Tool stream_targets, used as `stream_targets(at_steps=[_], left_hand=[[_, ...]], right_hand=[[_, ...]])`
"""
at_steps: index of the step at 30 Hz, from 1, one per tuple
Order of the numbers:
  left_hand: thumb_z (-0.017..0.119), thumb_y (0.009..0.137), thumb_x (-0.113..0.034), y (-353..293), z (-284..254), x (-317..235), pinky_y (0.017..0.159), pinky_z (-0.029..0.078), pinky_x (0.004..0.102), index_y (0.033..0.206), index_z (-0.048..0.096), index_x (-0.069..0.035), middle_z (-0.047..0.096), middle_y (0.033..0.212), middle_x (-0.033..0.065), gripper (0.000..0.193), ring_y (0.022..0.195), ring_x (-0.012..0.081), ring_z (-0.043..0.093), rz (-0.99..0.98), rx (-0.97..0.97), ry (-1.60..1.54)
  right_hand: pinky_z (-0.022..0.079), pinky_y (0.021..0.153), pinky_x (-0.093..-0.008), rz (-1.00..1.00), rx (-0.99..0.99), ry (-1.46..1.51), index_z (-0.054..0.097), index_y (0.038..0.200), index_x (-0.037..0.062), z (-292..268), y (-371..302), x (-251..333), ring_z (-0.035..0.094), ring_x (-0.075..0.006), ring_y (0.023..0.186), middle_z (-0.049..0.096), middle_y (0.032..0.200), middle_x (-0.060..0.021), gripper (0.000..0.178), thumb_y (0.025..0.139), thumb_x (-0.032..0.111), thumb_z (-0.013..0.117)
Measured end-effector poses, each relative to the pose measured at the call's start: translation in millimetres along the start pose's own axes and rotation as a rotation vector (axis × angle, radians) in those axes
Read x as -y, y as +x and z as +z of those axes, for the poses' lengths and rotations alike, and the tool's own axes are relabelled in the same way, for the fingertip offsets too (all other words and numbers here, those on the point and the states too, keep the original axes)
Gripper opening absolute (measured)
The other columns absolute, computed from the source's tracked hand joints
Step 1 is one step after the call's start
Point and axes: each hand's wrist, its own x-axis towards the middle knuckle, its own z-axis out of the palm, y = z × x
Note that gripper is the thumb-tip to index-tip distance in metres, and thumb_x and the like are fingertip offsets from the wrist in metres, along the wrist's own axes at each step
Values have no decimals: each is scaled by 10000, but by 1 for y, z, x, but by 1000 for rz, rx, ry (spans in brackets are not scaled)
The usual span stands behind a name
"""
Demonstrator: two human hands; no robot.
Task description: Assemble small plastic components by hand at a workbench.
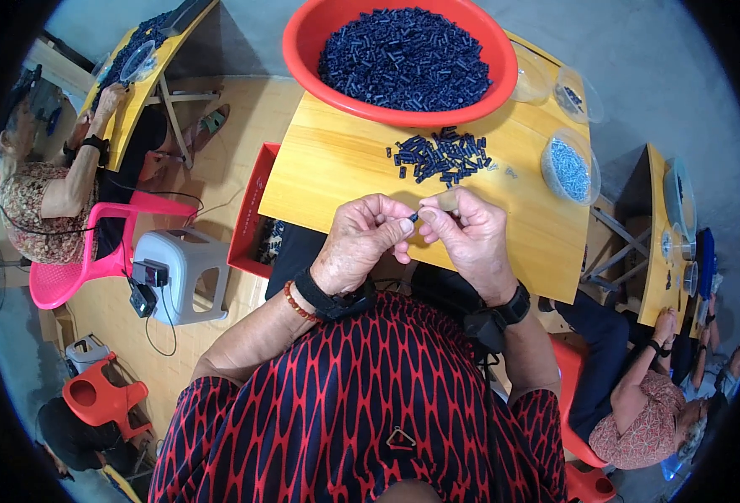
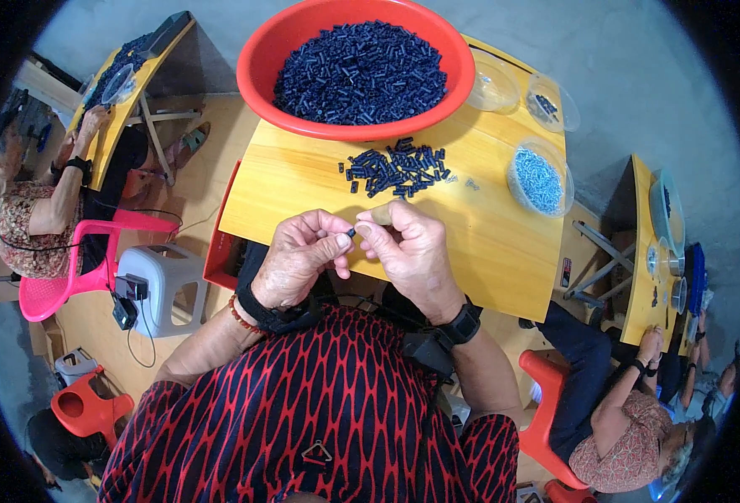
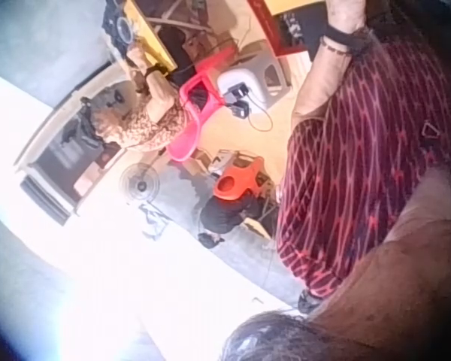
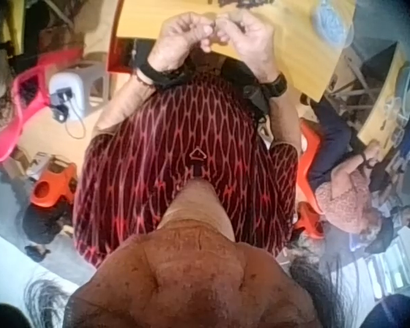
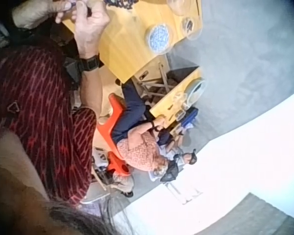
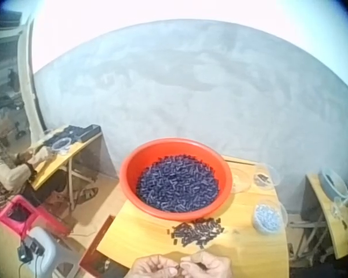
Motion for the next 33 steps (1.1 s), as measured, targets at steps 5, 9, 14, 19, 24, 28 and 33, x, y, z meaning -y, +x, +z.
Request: stream_targets(at_steps=[5, 9, 14, 19, 24, 28, 33], left_hand=[[644, 924, -81, 0, 2, 0, 599, 567, 270, 1013, 603, 21, 653, 856, 69, 141, 642, 125, 627, 53, -24, 52], [635, 926, -65, -2, 6, 4, 603, 568, 265, 1009, 599, 31, 649, 852, 74, 132, 641, 123, 625, 60, -67, 10], [621, 927, -40, -2, 6, 8, 614, 567, 262, 1002, 595, 39, 645, 845, 85, 112, 658, 117, 620, 77, -124, -8], [595, 924, 2, -4, 8, 6, 613, 555, 263, 985, 596, 46, 646, 854, 93, 75, 659, 125, 613, 123, -179, 37], [589, 925, 9, -2, 6, 5, 603, 559, 263, 965, 592, 43, 639, 826, 89, 53, 653, 120, 612, 145, -199, 52], [594, 923, 3, -4, 3, 11, 625, 572, 285, 991, 611, 32, 652, 847, 89, 76, 669, 134, 624, 128, -171, -32], [603, 924, -25, 1, -3, 0, 629, 583, 297, 985, 627, 18, 659, 848, 82, 78, 685, 135, 629, -54, -131, -223]], right_hand=[[522, 585, -222, -54, 34, -61, 636, 891, -35, 0, 4, 3, 622, -77, 664, 637, 810, -54, 84, 912, 45, 651], [521, 579, -228, 27, 56, -11, 631, 873, -36, 1, 4, 1, 608, -73, 651, 628, 799, -46, 98, 916, 51, 645], [518, 585, -225, 46, 97, -34, 623, 851, -34, 2, 11, 6, 604, -66, 660, 624, 792, -37, 123, 925, 64, 640], [514, 581, -225, 64, 116, -26, 621, 833, -25, 6, 15, 3, 596, -62, 653, 617, 773, -31, 138, 930, 72, 636], [495, 572, -230, 51, 166, -11, 624, 823, -18, 10, 17, 4, 578, -59, 636, 605, 759, -21, 153, 938, 83, 631], [509, 597, -227, -57, 194, -137, 627, 851, -17, 10, 13, 1, 590, -63, 652, 618, 770, -24, 132, 940, 80, 624], [523, 639, -226, 69, 210, 10, 627, 1092, -32, -1, 8, -6, 619, -68, 749, 655, 835, -34, 180, 935, 56, 618]])
